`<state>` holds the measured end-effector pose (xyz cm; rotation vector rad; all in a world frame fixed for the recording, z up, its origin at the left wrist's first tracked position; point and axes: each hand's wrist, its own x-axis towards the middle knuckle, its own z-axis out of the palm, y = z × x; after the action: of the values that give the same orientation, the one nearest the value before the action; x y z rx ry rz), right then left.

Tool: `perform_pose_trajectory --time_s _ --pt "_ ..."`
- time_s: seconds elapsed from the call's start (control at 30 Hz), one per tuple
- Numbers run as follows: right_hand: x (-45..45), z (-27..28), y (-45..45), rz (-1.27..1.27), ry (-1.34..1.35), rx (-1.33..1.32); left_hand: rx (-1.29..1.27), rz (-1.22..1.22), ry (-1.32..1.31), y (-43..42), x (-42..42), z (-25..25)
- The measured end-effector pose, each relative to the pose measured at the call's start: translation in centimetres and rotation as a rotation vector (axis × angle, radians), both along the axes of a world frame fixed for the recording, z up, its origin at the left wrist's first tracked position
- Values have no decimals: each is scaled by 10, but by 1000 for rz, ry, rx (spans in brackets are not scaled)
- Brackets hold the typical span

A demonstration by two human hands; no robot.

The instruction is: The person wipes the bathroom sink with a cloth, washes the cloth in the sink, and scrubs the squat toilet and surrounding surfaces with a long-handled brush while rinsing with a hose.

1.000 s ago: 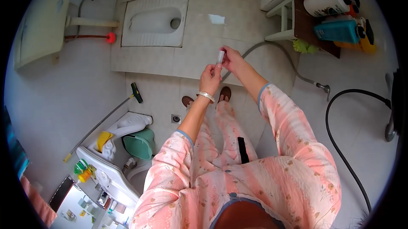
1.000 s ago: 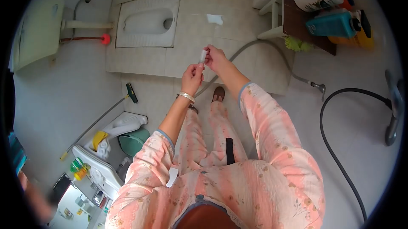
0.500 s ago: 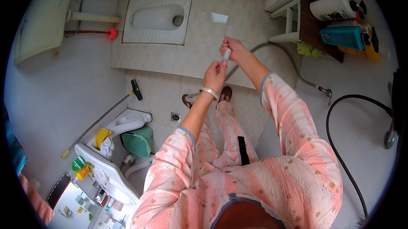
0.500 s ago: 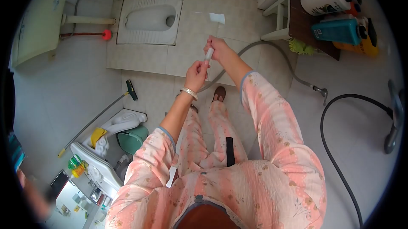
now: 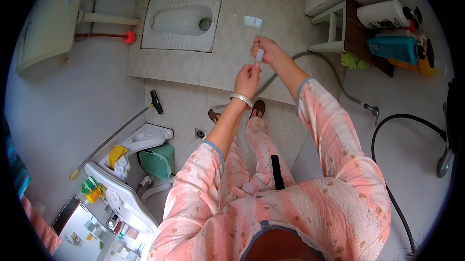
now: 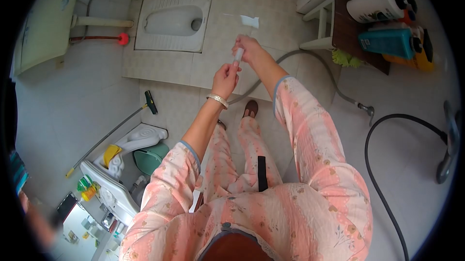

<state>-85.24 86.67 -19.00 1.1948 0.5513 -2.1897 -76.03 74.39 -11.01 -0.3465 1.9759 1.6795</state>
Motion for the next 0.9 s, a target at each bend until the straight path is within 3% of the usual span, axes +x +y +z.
perform_pose_trajectory --time_s 0.13,0.17,0.23,0.43,0.9 --pt "-1 -11 7 -116 113 157 122 95 -177 11 -10 6" --pt "0 -9 11 -114 112 158 139 116 -232 14 -13 8" --pt "7 -3 25 -29 105 403 159 136 -287 19 -19 10" --pt "34 -26 76 -5 54 621 217 154 -405 35 -34 8" --pt "104 -44 129 -194 -65 659 396 167 -411 45 -82 21"
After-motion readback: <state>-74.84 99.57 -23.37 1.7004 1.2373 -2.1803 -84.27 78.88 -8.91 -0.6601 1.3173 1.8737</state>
